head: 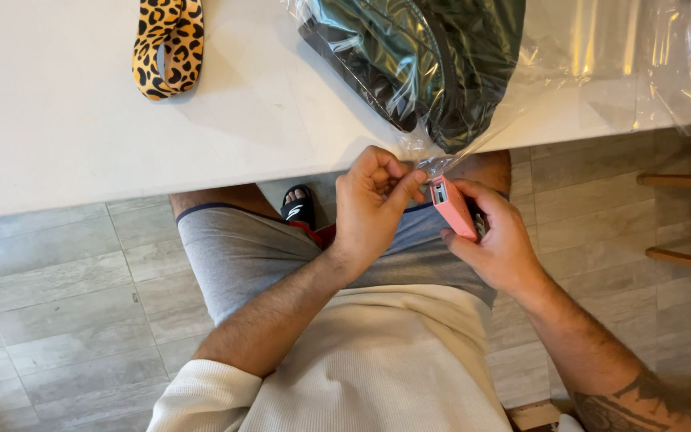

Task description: The person seals a plastic bag containing a green fanny pack using a pink handheld heat sealer. They then attach a leopard-print strap to a beige fanny pack, place it into a clear plastic bag, and seal the bag with the same sealer.

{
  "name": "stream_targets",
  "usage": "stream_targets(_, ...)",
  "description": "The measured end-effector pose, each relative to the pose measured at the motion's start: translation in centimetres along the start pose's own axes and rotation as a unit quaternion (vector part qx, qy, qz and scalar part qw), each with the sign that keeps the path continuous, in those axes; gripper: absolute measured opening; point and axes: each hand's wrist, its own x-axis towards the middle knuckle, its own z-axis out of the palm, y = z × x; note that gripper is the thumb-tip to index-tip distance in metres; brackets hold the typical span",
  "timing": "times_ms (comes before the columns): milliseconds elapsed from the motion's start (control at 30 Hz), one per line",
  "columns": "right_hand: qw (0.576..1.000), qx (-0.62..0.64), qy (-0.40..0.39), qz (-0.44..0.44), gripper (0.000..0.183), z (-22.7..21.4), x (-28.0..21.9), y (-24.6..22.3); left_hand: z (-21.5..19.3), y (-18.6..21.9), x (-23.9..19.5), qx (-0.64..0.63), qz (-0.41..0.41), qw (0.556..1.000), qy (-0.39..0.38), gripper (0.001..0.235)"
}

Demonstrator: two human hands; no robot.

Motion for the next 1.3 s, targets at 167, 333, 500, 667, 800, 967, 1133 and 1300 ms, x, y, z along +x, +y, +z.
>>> stream_targets(167, 1.0, 0.001, -0.005, 0.007, 0.063, 0.1, 0.1, -0.5, -0.3, -0.1, -0.2, 0.035, 0.022, 0.999, -0.002, 0.022)
stream_targets(333, 1.0, -0.008, -0.004, 0.006, 0.061, 0.1, 0.0, -0.5, -0.3, -0.3, -0.2, 0.047, 0.032, 0.998, -0.002, 0.022)
stream_targets(500, 1.0, -0.021, -0.001, -0.003, 0.06, 0.2, -0.2, -1.1, -0.4, -0.8, -0.1, 0.025, 0.041, 0.999, -0.001, 0.022)
stream_targets(667, 0.999, -0.044, -0.003, -0.006, 0.062, 0.2, -0.4, -2.2, -0.3, -1.0, -0.2, 0.008, 0.039, 0.999, 0.002, 0.022)
stream_targets(800, 0.999, -0.048, -0.003, -0.002, 0.062, 0.0, -0.5, -3.1, -0.3, -1.3, -0.2, -0.015, 0.04, 0.999, -0.002, 0.021)
stream_targets(967, 0.999, -0.042, -0.005, 0.004, 0.061, 0.1, -0.6, -3.2, -0.7, -1.5, -0.3, -0.04, 0.04, 0.998, -0.01, 0.02)
stream_targets(1133, 0.999, -0.025, -0.007, 0.025, 0.06, 0.1, -0.8, -3.5, -0.8, -1.4, -0.5, -0.044, 0.04, 0.998, -0.017, 0.021)
stream_targets(1300, 0.997, -0.071, -0.006, -0.012, 0.06, -0.2, -0.6, -3.8, -0.8, -1.7, -0.3, -0.029, 0.043, 0.999, -0.011, 0.024)
